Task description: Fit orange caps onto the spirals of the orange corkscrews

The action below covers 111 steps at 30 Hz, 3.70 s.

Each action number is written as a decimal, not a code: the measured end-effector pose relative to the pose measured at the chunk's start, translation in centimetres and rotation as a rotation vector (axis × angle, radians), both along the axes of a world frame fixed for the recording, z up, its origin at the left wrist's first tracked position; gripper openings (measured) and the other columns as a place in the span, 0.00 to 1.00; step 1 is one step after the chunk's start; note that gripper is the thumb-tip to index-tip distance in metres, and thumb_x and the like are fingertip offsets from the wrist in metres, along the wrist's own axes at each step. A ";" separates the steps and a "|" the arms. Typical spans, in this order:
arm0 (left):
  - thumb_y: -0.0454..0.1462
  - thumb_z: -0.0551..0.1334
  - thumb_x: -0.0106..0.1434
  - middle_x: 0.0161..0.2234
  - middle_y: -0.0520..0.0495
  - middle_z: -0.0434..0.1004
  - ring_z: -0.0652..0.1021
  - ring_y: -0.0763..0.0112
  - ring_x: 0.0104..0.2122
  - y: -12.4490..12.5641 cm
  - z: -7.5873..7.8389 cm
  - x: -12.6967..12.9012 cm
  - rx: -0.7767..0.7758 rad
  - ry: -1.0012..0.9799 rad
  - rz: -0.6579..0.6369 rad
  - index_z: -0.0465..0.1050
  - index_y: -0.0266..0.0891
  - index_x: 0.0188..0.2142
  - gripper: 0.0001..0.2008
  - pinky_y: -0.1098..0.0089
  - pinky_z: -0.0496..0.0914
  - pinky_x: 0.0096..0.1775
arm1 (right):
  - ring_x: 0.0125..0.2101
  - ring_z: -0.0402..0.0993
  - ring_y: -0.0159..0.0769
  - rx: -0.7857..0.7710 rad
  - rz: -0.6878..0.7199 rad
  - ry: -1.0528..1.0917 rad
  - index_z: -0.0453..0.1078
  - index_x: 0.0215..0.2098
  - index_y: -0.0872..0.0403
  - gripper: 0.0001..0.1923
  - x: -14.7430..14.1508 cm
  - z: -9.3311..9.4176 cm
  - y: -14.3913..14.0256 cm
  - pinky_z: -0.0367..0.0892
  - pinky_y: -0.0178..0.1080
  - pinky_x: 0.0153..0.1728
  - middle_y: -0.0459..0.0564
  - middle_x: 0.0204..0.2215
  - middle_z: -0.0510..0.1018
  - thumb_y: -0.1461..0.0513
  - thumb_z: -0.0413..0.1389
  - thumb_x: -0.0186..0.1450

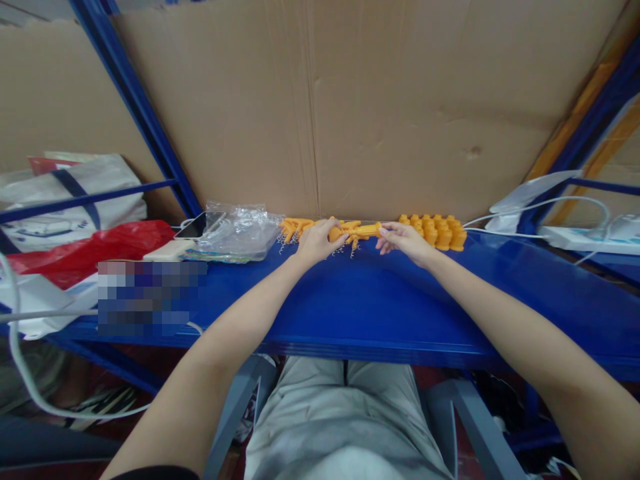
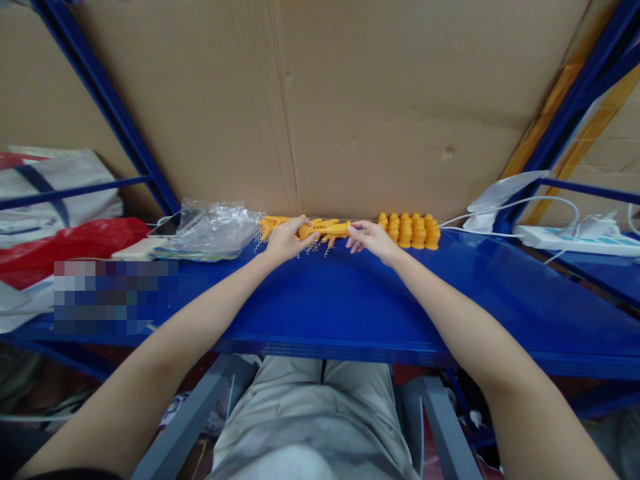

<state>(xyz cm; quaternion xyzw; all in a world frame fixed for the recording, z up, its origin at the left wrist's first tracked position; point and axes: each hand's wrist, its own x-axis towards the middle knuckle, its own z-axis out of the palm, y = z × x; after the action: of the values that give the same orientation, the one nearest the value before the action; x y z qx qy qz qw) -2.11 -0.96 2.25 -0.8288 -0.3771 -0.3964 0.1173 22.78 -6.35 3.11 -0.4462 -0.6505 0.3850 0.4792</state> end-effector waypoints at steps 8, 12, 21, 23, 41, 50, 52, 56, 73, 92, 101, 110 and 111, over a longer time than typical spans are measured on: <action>0.44 0.65 0.65 0.37 0.48 0.83 0.82 0.64 0.38 -0.4 0.3 0.1 -0.023 -0.028 -0.016 0.73 0.42 0.41 0.10 0.68 0.73 0.40 | 0.24 0.76 0.28 0.019 -0.032 0.009 0.71 0.44 0.54 0.18 0.0 0.0 0.2 0.71 0.32 0.26 0.51 0.34 0.83 0.49 0.63 0.65; 0.44 0.65 0.65 0.38 0.47 0.83 0.81 0.65 0.37 -0.6 0.6 0.2 -0.040 -0.038 -0.033 0.73 0.42 0.42 0.10 0.67 0.73 0.41 | 0.24 0.75 0.30 0.128 0.019 -0.021 0.69 0.49 0.51 0.27 0.2 0.2 0.3 0.72 0.35 0.27 0.47 0.34 0.82 0.47 0.68 0.58; 0.43 0.66 0.65 0.40 0.47 0.83 0.82 0.64 0.40 -0.6 0.2 0.3 0.028 -0.037 -0.087 0.74 0.41 0.42 0.10 0.68 0.74 0.43 | 0.17 0.70 0.28 0.097 0.013 -0.067 0.68 0.28 0.53 0.33 -0.3 0.4 -0.3 0.67 0.33 0.21 0.46 0.19 0.76 0.33 0.62 0.54; 0.43 0.67 0.64 0.39 0.47 0.83 0.82 0.64 0.40 -0.7 0.2 0.3 0.046 -0.033 -0.100 0.74 0.41 0.41 0.10 0.68 0.73 0.42 | 0.15 0.67 0.27 0.036 -0.034 -0.087 0.67 0.24 0.54 0.34 -0.7 0.5 -0.4 0.63 0.31 0.18 0.48 0.16 0.74 0.32 0.56 0.59; 0.44 0.66 0.65 0.37 0.48 0.83 0.81 0.66 0.37 -0.5 0.2 0.3 0.088 -0.058 -0.114 0.74 0.41 0.41 0.10 0.69 0.73 0.40 | 0.20 0.74 0.28 0.037 0.005 -0.089 0.71 0.29 0.56 0.29 -0.5 1.4 -1.3 0.65 0.32 0.23 0.51 0.26 0.82 0.37 0.62 0.59; 0.44 0.66 0.65 0.37 0.48 0.83 0.81 0.65 0.38 -0.6 0.1 0.4 0.091 -0.040 -0.102 0.74 0.41 0.41 0.11 0.69 0.72 0.38 | 0.15 0.70 0.29 -0.133 -0.136 -0.097 0.73 0.25 0.57 0.34 -1.9 1.9 -1.8 0.59 0.32 0.17 0.53 0.15 0.76 0.36 0.52 0.66; 0.45 0.66 0.65 0.37 0.48 0.83 0.81 0.65 0.38 -0.5 0.1 0.4 0.082 -0.036 -0.105 0.74 0.41 0.41 0.11 0.69 0.72 0.38 | 0.14 0.69 0.29 -0.149 -0.144 -0.097 0.73 0.25 0.58 0.34 -2.0 2.0 -1.9 0.60 0.32 0.17 0.53 0.15 0.76 0.37 0.51 0.67; 0.45 0.66 0.65 0.36 0.48 0.82 0.81 0.65 0.38 -0.6 0.2 0.4 0.079 -0.036 -0.112 0.73 0.41 0.41 0.11 0.69 0.72 0.38 | 0.13 0.69 0.28 -0.169 -0.158 -0.102 0.72 0.24 0.58 0.33 -2.1 2.1 -2.1 0.59 0.30 0.17 0.51 0.14 0.74 0.39 0.50 0.69; 0.45 0.66 0.65 0.39 0.47 0.83 0.82 0.63 0.40 -0.9 0.3 0.5 0.052 -0.012 -0.095 0.74 0.42 0.42 0.11 0.68 0.73 0.40 | 0.14 0.70 0.34 -0.157 -0.155 -0.114 0.72 0.26 0.56 0.38 -1.6 1.3 -1.4 0.62 0.36 0.16 0.54 0.14 0.73 0.32 0.48 0.64; 0.46 0.65 0.66 0.38 0.47 0.83 0.81 0.64 0.39 -0.4 0.1 0.4 0.036 -0.028 -0.100 0.74 0.42 0.41 0.11 0.67 0.74 0.41 | 0.27 0.77 0.32 0.008 0.008 -0.022 0.75 0.38 0.54 0.21 -0.5 0.9 -1.0 0.70 0.35 0.30 0.50 0.32 0.81 0.47 0.67 0.57; 0.42 0.62 0.67 0.61 0.39 0.72 0.75 0.56 0.58 -0.4 -0.3 0.5 -0.123 0.045 -0.155 0.61 0.44 0.66 0.29 0.54 0.72 0.57 | 0.34 0.78 0.38 0.202 -0.296 0.000 0.69 0.42 0.51 0.30 1.7 -0.2 1.7 0.72 0.40 0.37 0.52 0.38 0.80 0.40 0.65 0.54; 0.37 0.58 0.69 0.66 0.40 0.68 0.70 0.57 0.65 0.4 -2.2 1.3 -0.228 0.380 -0.244 0.70 0.42 0.62 0.22 0.54 0.65 0.64 | 0.54 0.72 0.56 0.518 -0.573 -1.051 0.73 0.54 0.56 0.16 2.7 -1.3 1.4 0.61 0.57 0.54 0.64 0.52 0.79 0.63 0.51 0.70; 0.36 0.57 0.69 0.66 0.40 0.68 0.70 0.57 0.65 0.4 -2.3 1.5 -0.245 0.410 -0.245 0.70 0.42 0.62 0.22 0.54 0.66 0.63 | 0.54 0.72 0.56 0.518 -0.557 -1.141 0.74 0.54 0.57 0.18 2.4 -1.4 1.3 0.59 0.58 0.55 0.64 0.52 0.79 0.63 0.49 0.71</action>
<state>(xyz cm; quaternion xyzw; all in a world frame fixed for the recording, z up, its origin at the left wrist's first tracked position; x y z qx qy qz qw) -0.62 -0.60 -0.09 -0.9392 -0.2877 -0.1830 0.0412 25.21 -5.05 1.74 -0.6010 -0.7332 -0.2159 0.2339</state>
